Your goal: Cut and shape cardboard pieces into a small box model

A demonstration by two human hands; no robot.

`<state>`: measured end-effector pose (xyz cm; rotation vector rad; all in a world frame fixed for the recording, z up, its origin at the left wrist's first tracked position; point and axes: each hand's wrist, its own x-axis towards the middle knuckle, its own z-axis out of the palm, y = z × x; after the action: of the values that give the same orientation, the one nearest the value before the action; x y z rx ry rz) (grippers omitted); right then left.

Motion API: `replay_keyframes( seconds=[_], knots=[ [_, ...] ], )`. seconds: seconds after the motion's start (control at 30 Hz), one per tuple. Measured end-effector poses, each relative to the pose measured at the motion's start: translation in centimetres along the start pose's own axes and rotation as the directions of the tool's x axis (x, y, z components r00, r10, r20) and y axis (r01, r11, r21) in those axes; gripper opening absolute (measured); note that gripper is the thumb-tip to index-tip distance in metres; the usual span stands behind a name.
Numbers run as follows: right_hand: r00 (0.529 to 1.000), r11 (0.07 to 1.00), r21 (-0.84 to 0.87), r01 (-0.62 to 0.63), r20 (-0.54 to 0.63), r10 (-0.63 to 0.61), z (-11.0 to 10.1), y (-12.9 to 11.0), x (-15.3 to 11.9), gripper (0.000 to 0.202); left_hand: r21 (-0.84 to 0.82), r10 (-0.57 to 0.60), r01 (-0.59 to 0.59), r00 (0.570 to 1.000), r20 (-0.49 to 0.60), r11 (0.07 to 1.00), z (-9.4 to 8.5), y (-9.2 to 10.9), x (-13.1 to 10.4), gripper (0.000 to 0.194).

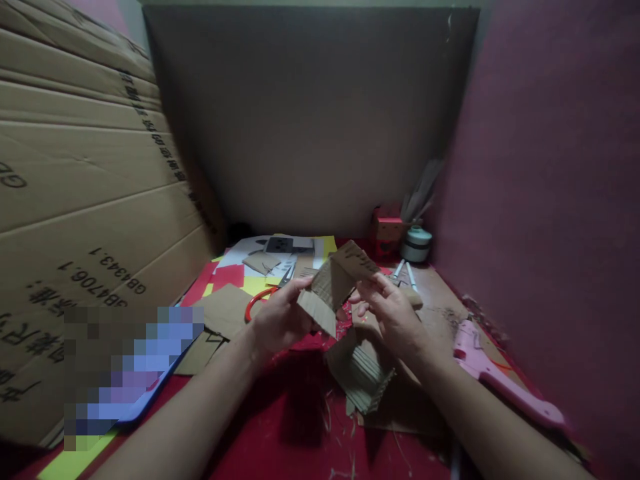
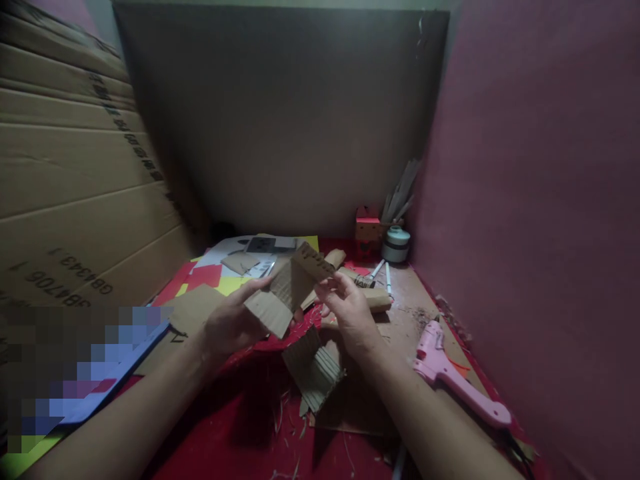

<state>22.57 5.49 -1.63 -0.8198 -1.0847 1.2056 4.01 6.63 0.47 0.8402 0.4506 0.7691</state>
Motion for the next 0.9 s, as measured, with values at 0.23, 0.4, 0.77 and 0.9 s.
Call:
replay_keyframes(
  seconds=[0.23, 0.4, 0.77, 0.9],
  knots=[
    [0.997, 0.989, 0.129, 0.072, 0.001, -0.073, 0.5, -0.8, -0.6, 0.013, 0.089, -0.114, 0.096, 0.967, 0.228, 0.991, 0.2, -0.8, -0.8, 0.032],
    [0.999, 0.990, 0.141, 0.013, 0.046, -0.020, 1.0, -1.1, -1.0, 0.018, 0.152, -0.139, 0.101, 0.953, 0.268, 0.983, 0.3, 0.0, -1.4, 0.031],
    [0.983, 0.936, 0.311, -0.164, 0.134, 0.128, 0.3, -1.4, -0.5, 0.020, 0.494, -0.092, 0.046, 0.993, 0.070, 0.868, -1.1, 0.8, -1.0, 0.033],
    [0.977, 0.891, 0.402, -0.213, 0.084, 0.195, 0.4, -1.6, -0.6, 0.019, 0.628, -0.099, 0.047, 0.994, 0.048, 0.777, -0.6, 0.8, -0.9, 0.035]
  ],
)
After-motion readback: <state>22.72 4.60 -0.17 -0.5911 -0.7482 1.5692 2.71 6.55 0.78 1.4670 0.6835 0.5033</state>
